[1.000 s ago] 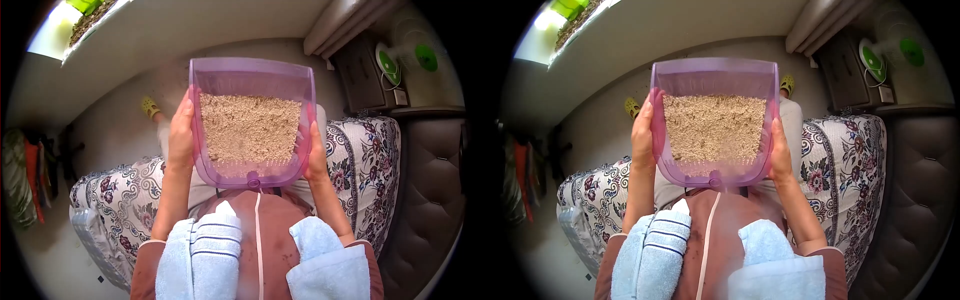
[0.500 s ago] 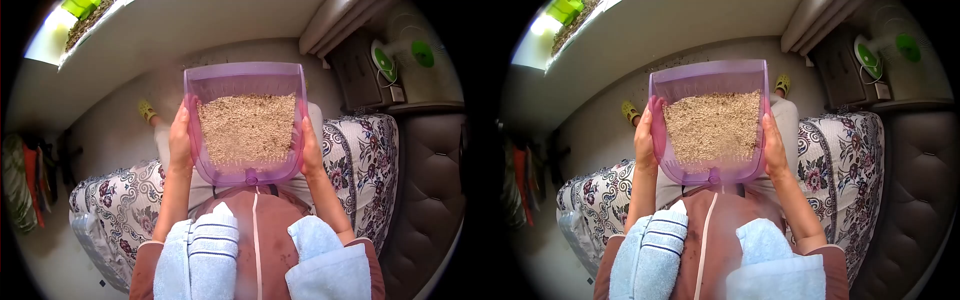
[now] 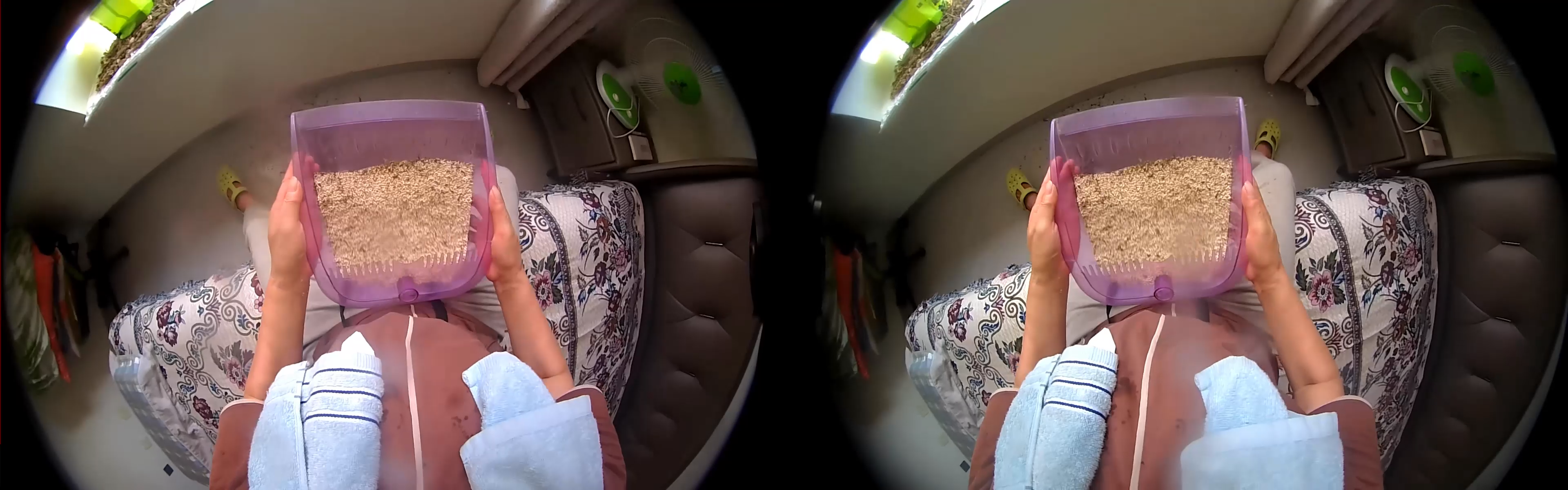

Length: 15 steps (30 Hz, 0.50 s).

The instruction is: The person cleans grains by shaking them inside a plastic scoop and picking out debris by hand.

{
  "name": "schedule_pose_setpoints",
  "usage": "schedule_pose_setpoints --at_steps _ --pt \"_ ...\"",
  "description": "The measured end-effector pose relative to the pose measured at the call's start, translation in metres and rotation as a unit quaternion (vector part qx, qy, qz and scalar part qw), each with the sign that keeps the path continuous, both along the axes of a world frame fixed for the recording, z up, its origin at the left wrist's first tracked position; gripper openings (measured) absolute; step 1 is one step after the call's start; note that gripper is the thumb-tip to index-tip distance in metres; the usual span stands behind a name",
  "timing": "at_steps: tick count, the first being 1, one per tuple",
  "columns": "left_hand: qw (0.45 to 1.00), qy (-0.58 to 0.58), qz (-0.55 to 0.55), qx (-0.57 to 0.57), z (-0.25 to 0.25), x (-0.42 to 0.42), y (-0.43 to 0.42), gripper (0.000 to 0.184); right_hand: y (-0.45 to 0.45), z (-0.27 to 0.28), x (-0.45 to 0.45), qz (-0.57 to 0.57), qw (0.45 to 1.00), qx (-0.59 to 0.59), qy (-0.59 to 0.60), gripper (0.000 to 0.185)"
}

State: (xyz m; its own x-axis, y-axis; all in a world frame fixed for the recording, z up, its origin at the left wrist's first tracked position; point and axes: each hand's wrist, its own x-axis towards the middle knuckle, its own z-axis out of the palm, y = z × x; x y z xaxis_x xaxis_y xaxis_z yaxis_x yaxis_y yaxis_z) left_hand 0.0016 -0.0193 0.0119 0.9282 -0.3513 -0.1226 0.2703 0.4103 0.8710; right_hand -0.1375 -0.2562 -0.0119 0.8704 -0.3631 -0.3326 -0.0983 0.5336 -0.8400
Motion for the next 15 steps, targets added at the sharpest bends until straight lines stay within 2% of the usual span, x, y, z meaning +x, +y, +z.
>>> schedule_pose_setpoints --at_steps 2,3,6,7,10,15 --pt "0.999 -0.002 0.018 -0.029 -0.009 0.008 0.002 0.05 -0.005 0.024 0.012 0.005 0.997 -0.078 -0.014 0.055" --pt "0.996 -0.014 0.031 -0.085 -0.009 0.009 0.002 0.049 0.005 0.064 0.019 0.013 0.986 -0.162 -0.045 0.054" --pt "0.975 -0.046 0.049 -0.211 0.005 0.006 0.003 0.049 0.02 0.094 0.016 0.016 0.963 -0.221 -0.157 0.053" --pt "0.985 -0.065 0.04 -0.152 0.005 0.006 0.0 0.049 0.009 0.077 0.011 0.011 0.973 -0.21 -0.1 0.052" --pt "0.996 -0.094 -0.001 0.001 0.0 0.007 -0.008 0.051 -0.004 0.007 -0.002 0.002 0.999 -0.033 -0.028 0.057" --pt "0.999 0.003 -0.011 0.03 -0.006 0.003 -0.004 0.049 0.003 0.009 0.004 -0.006 0.999 0.029 -0.022 0.05"
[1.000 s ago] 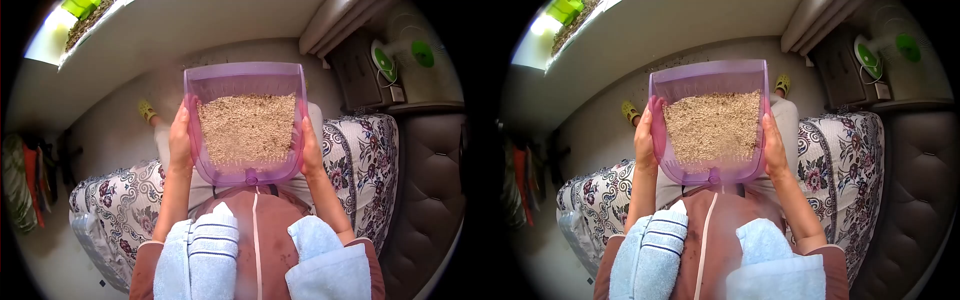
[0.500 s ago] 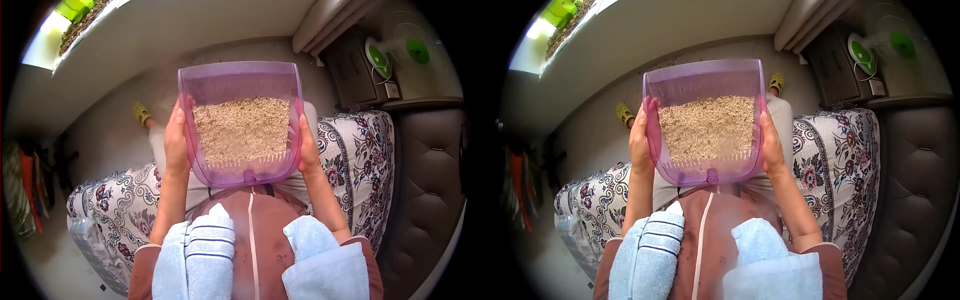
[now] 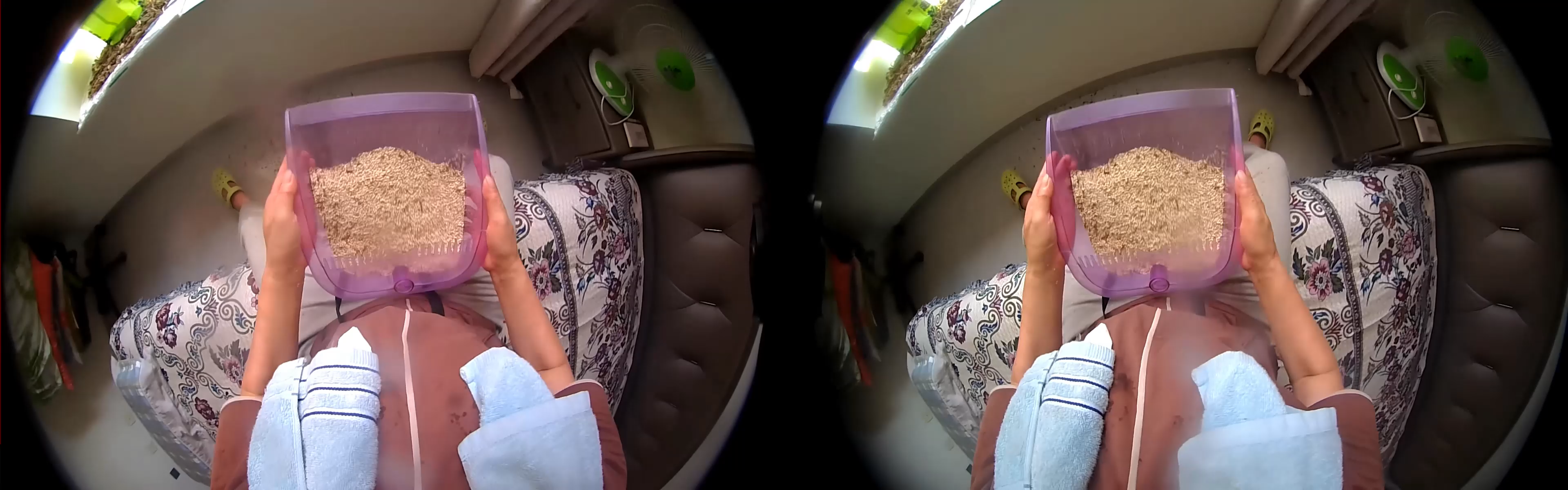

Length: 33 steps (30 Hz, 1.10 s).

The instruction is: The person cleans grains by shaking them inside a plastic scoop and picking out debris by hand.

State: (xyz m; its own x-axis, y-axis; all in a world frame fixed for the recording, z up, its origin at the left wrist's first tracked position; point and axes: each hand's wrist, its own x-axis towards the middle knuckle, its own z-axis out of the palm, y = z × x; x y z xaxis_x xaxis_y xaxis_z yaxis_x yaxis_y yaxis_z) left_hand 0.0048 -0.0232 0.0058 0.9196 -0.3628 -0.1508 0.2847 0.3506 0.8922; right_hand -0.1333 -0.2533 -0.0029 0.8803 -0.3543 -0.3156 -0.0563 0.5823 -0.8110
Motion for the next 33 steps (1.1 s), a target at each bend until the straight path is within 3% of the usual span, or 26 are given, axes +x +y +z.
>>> schedule_pose_setpoints --at_steps 3,4,7,9,11,13,16,18,21,23,26,29,32,33 --pt "0.992 0.009 0.058 -0.112 -0.009 0.003 0.005 0.046 -0.003 0.041 0.016 0.017 0.988 -0.151 -0.026 0.05" --pt "0.985 -0.03 0.067 -0.153 -0.002 0.001 0.009 0.044 0.005 0.072 0.019 0.031 0.966 -0.253 -0.041 0.051" --pt "0.971 -0.13 0.085 -0.184 0.029 -0.005 0.014 0.045 0.008 0.091 0.021 0.051 0.967 -0.208 -0.141 0.052" --pt "0.98 -0.17 0.067 -0.08 0.018 0.002 0.016 0.046 0.003 0.042 0.015 0.045 0.99 -0.086 -0.107 0.051" --pt "0.989 -0.139 0.039 0.004 0.013 -0.002 0.017 0.05 0.002 0.004 0.005 0.04 0.998 -0.015 -0.053 0.051" --pt "0.996 -0.067 0.05 -0.024 0.011 -0.009 0.014 0.05 0.006 -0.017 0.002 0.027 0.999 -0.005 -0.035 0.052" --pt "0.999 -0.034 0.037 -0.011 -0.001 -0.004 0.019 0.049 0.007 -0.016 0.007 0.023 0.999 -0.027 -0.021 0.051" --pt "0.994 -0.031 0.069 -0.078 -0.009 0.002 0.022 0.047 -0.001 0.003 0.023 0.041 0.996 -0.075 -0.023 0.05" --pt "0.972 -0.052 0.118 -0.197 0.014 -0.006 0.02 0.043 0.008 0.084 0.038 0.086 0.95 -0.283 -0.102 0.053" --pt "0.964 -0.12 0.111 -0.208 0.03 -0.006 0.024 0.045 0.009 0.078 0.033 0.074 0.972 -0.184 -0.123 0.052" --pt "0.99 -0.114 0.087 -0.011 0.024 -0.006 0.016 0.048 0.002 0.001 0.021 0.054 0.995 -0.061 -0.05 0.058" --pt "0.998 -0.042 0.048 0.009 0.01 -0.009 0.018 0.051 0.011 -0.012 0.004 0.056 0.998 0.004 -0.041 0.059" --pt "0.998 0.009 0.056 -0.034 -0.01 -0.007 0.018 0.048 0.0 -0.026 0.011 0.035 0.996 -0.076 -0.008 0.056" --pt "0.995 0.016 0.073 -0.064 -0.013 -0.005 0.018 0.047 0.0 -0.008 0.018 0.046 0.992 -0.12 -0.011 0.054"
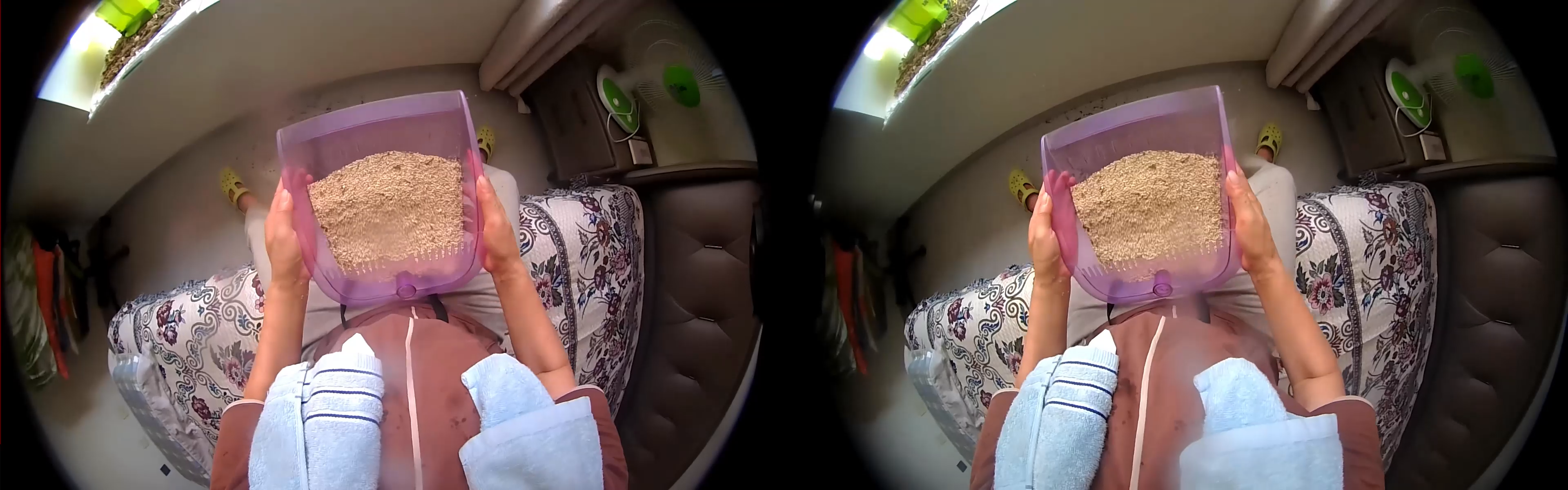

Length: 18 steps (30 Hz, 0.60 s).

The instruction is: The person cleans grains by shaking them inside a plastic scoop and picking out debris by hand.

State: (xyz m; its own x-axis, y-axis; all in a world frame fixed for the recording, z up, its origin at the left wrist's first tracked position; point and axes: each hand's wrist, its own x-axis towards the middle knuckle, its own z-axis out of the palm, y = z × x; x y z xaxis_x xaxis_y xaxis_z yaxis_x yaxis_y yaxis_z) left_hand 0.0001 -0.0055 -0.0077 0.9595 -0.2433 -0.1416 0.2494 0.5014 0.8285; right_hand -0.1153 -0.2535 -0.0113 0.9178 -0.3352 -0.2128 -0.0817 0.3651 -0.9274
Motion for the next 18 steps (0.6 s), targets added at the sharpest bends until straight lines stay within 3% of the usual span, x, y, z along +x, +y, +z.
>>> schedule_pose_setpoints --at_steps 2,5,7,10,14,18 --pt "0.997 0.012 0.036 -0.061 -0.003 0.002 0.001 0.045 0.005 0.063 0.018 0.021 0.996 -0.088 -0.006 0.051" --pt "0.988 -0.097 0.052 -0.107 0.03 0.001 0.004 0.045 0.016 0.115 0.024 0.044 0.975 -0.171 -0.132 0.052" --pt "0.98 -0.149 0.047 -0.122 0.043 0.003 0.006 0.046 0.009 0.079 0.021 0.028 0.991 -0.065 -0.113 0.052" --pt "0.991 -0.123 0.0 0.049 0.028 0.003 0.0 0.048 0.003 0.005 0.0 0.001 0.996 0.075 -0.037 0.052" --pt "0.997 -0.038 -0.027 0.059 0.012 -0.001 0.005 0.052 0.015 -0.009 -0.007 -0.032 0.994 0.108 -0.003 0.053" --pt "1.0 0.021 0.014 -0.002 0.003 0.002 0.008 0.049 0.004 0.032 0.016 0.008 0.999 0.044 0.028 0.052"
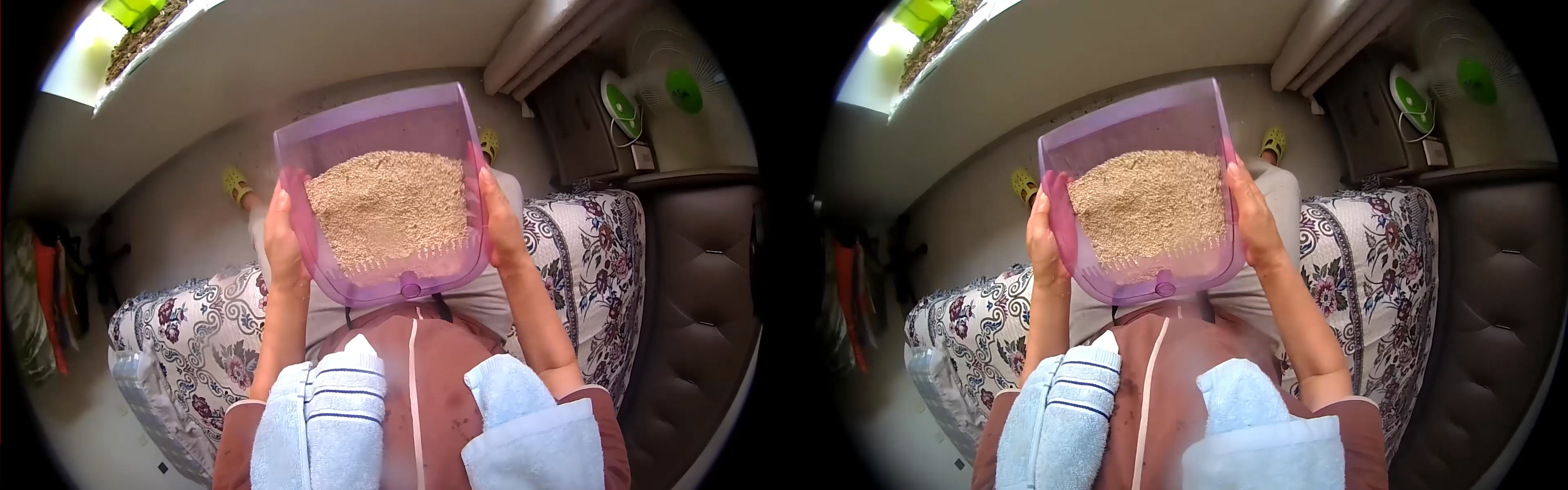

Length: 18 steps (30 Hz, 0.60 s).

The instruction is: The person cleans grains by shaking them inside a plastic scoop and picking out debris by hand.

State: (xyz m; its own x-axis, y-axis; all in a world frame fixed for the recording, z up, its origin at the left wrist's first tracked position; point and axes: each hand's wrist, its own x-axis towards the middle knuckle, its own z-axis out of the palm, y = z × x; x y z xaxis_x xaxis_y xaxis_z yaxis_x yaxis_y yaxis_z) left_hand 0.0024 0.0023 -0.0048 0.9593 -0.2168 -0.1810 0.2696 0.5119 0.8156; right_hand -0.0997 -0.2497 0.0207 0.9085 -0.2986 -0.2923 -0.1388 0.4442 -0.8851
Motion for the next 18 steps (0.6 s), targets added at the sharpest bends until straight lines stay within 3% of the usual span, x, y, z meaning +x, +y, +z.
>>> schedule_pose_setpoints --at_steps 3,5,7,10,14,16,18 --pt "0.989 -0.082 0.041 -0.117 0.023 -0.002 -0.001 0.048 0.005 0.067 0.005 0.042 0.992 -0.09 -0.075 0.052" --pt "0.973 -0.144 0.034 -0.178 0.042 -0.003 0.0 0.049 0.014 0.077 0.004 0.032 0.979 -0.089 -0.181 0.052" --pt "0.988 -0.118 0.017 -0.095 0.036 -0.004 0.001 0.049 0.007 -0.005 -0.001 -0.014 0.987 -0.058 -0.146 0.051" --pt "0.996 -0.089 -0.004 0.003 0.016 -0.006 -0.001 0.05 0.008 -0.027 -0.011 -0.02 0.994 0.013 -0.103 0.052" --pt "0.998 -0.027 -0.024 0.047 -0.003 -0.011 0.001 0.049 0.0 -0.06 -0.026 -0.024 0.998 0.066 0.004 0.052" --pt "0.998 -0.003 -0.027 0.064 -0.013 -0.01 0.006 0.048 0.0 -0.025 -0.013 -0.012 1.0 0.013 -0.006 0.051" --pt "0.999 -0.041 0.014 0.004 -0.01 -0.01 0.005 0.047 -0.004 0.001 0.0 0.011 0.998 -0.062 -0.021 0.05"
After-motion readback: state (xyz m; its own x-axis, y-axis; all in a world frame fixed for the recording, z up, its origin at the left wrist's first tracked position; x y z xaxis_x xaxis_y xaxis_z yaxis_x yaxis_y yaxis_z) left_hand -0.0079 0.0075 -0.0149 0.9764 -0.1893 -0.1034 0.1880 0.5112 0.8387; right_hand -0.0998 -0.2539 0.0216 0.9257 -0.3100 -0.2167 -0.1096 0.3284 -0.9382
